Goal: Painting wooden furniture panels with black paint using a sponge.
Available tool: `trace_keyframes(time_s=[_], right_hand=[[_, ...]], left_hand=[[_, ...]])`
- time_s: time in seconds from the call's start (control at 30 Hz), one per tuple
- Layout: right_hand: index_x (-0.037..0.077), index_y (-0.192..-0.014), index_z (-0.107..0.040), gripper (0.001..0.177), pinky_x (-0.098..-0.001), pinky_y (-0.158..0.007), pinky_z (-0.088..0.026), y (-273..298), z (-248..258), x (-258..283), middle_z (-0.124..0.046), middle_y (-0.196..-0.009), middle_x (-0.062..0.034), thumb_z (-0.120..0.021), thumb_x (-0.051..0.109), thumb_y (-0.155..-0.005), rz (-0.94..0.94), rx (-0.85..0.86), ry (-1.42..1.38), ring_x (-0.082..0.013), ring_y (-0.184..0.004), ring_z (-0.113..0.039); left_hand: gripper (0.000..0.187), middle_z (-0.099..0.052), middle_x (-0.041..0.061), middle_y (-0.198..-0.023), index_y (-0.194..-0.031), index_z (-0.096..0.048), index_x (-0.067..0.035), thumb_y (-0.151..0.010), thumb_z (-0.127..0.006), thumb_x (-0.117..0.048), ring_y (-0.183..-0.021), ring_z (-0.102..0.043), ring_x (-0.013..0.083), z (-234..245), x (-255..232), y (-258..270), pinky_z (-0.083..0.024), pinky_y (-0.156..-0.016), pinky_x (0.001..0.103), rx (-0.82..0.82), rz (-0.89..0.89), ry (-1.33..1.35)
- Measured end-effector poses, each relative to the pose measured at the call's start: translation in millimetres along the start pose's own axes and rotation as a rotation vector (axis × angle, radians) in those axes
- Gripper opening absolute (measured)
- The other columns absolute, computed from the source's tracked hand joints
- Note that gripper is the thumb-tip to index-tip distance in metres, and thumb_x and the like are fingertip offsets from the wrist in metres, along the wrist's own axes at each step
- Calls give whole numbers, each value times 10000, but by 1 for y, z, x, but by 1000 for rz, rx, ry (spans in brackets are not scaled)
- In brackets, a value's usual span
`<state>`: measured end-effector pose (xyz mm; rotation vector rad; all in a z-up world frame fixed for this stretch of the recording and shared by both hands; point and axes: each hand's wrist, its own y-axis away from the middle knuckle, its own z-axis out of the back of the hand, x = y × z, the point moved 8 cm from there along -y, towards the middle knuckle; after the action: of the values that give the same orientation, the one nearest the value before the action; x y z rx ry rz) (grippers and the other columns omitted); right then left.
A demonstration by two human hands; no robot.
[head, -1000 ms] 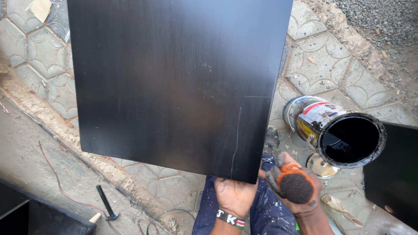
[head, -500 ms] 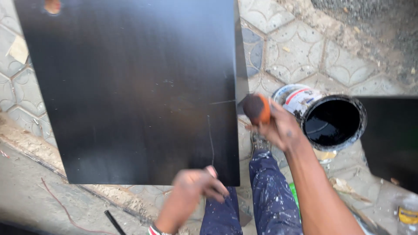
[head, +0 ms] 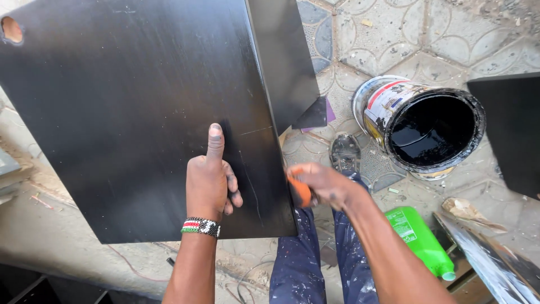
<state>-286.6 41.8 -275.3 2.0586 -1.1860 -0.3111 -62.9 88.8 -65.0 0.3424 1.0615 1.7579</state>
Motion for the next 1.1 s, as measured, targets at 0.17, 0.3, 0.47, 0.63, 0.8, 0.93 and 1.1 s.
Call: trace_keyframes(time_s=[0.17, 0.3, 0.47, 0.63, 0.8, 0.93, 1.1], right_hand=[[-38, -1313, -901, 311, -280, -360, -459, 36, 15, -83, -806, -832, -222, -727, 148, -1134, -264, 6, 116, -234, -452, -617], [-96, -1244, -892, 287, -286, -339, -493, 63, 12, -53, -775, -791, -199, -721, 66, -1081, -264, -32, 141, -192, -438, -607], [35, -1397, -758, 305, -352, -383, -508, 70, 8, 75, -609, -848, -149, -798, 185, -1134, 371, -410, 33, -233, -531, -554], [61, -1079, -755, 114, -321, -409, -351, 109, -15, 12, -630, -769, -77, -795, 167, -1070, 133, -398, 290, -162, -523, -469], [99, -976, -776, 217, -309, -696, -512, 171, -21, -57, -743, -865, -16, -898, 219, -1110, -275, -178, 683, -126, -740, -612], [36, -1348, -925, 332, -333, -510, -324, 203, 73, 0, -681, -751, -76, -780, 215, -1108, -37, -691, 454, -159, -563, -479], [17, -1532, -830, 508, -306, -747, -534, 239, 137, 105, -844, -1097, -82, -807, 124, -1036, 320, -1167, 732, -163, -851, -648]], left_hand=[[1157, -574, 242, -386, -466, -613, 14, -1131, -389, -906, -260, -566, 291, 0, 2, 1, -471, -369, 324, 7, -4, -3], [1156, -567, 235, -378, -474, -617, 27, -1152, -392, -881, -264, -580, 291, 2, 2, -3, -480, -369, 326, 35, -25, -11], [1171, -573, 228, -380, -469, -641, 11, -1129, -372, -917, -275, -589, 298, 2, 5, -4, -484, -379, 330, 44, 20, -31], [1069, -544, 181, -432, -504, -575, -6, -1101, -385, -872, -308, -575, 315, 6, -4, 6, -473, -374, 404, 47, 69, 2], [995, -542, 119, -493, -533, -533, -40, -1078, -431, -867, -326, -551, 288, 10, 1, 12, -439, -357, 404, 64, 142, 73], [960, -544, 138, -476, -535, -573, -11, -1168, -562, -732, -334, -540, 289, 4, 3, 6, -419, -364, 405, 60, 72, 108], [764, -659, 266, -537, -792, -717, 105, -1212, -619, -526, -261, -308, 185, -65, 32, 49, -240, -280, 347, 393, 100, 484]])
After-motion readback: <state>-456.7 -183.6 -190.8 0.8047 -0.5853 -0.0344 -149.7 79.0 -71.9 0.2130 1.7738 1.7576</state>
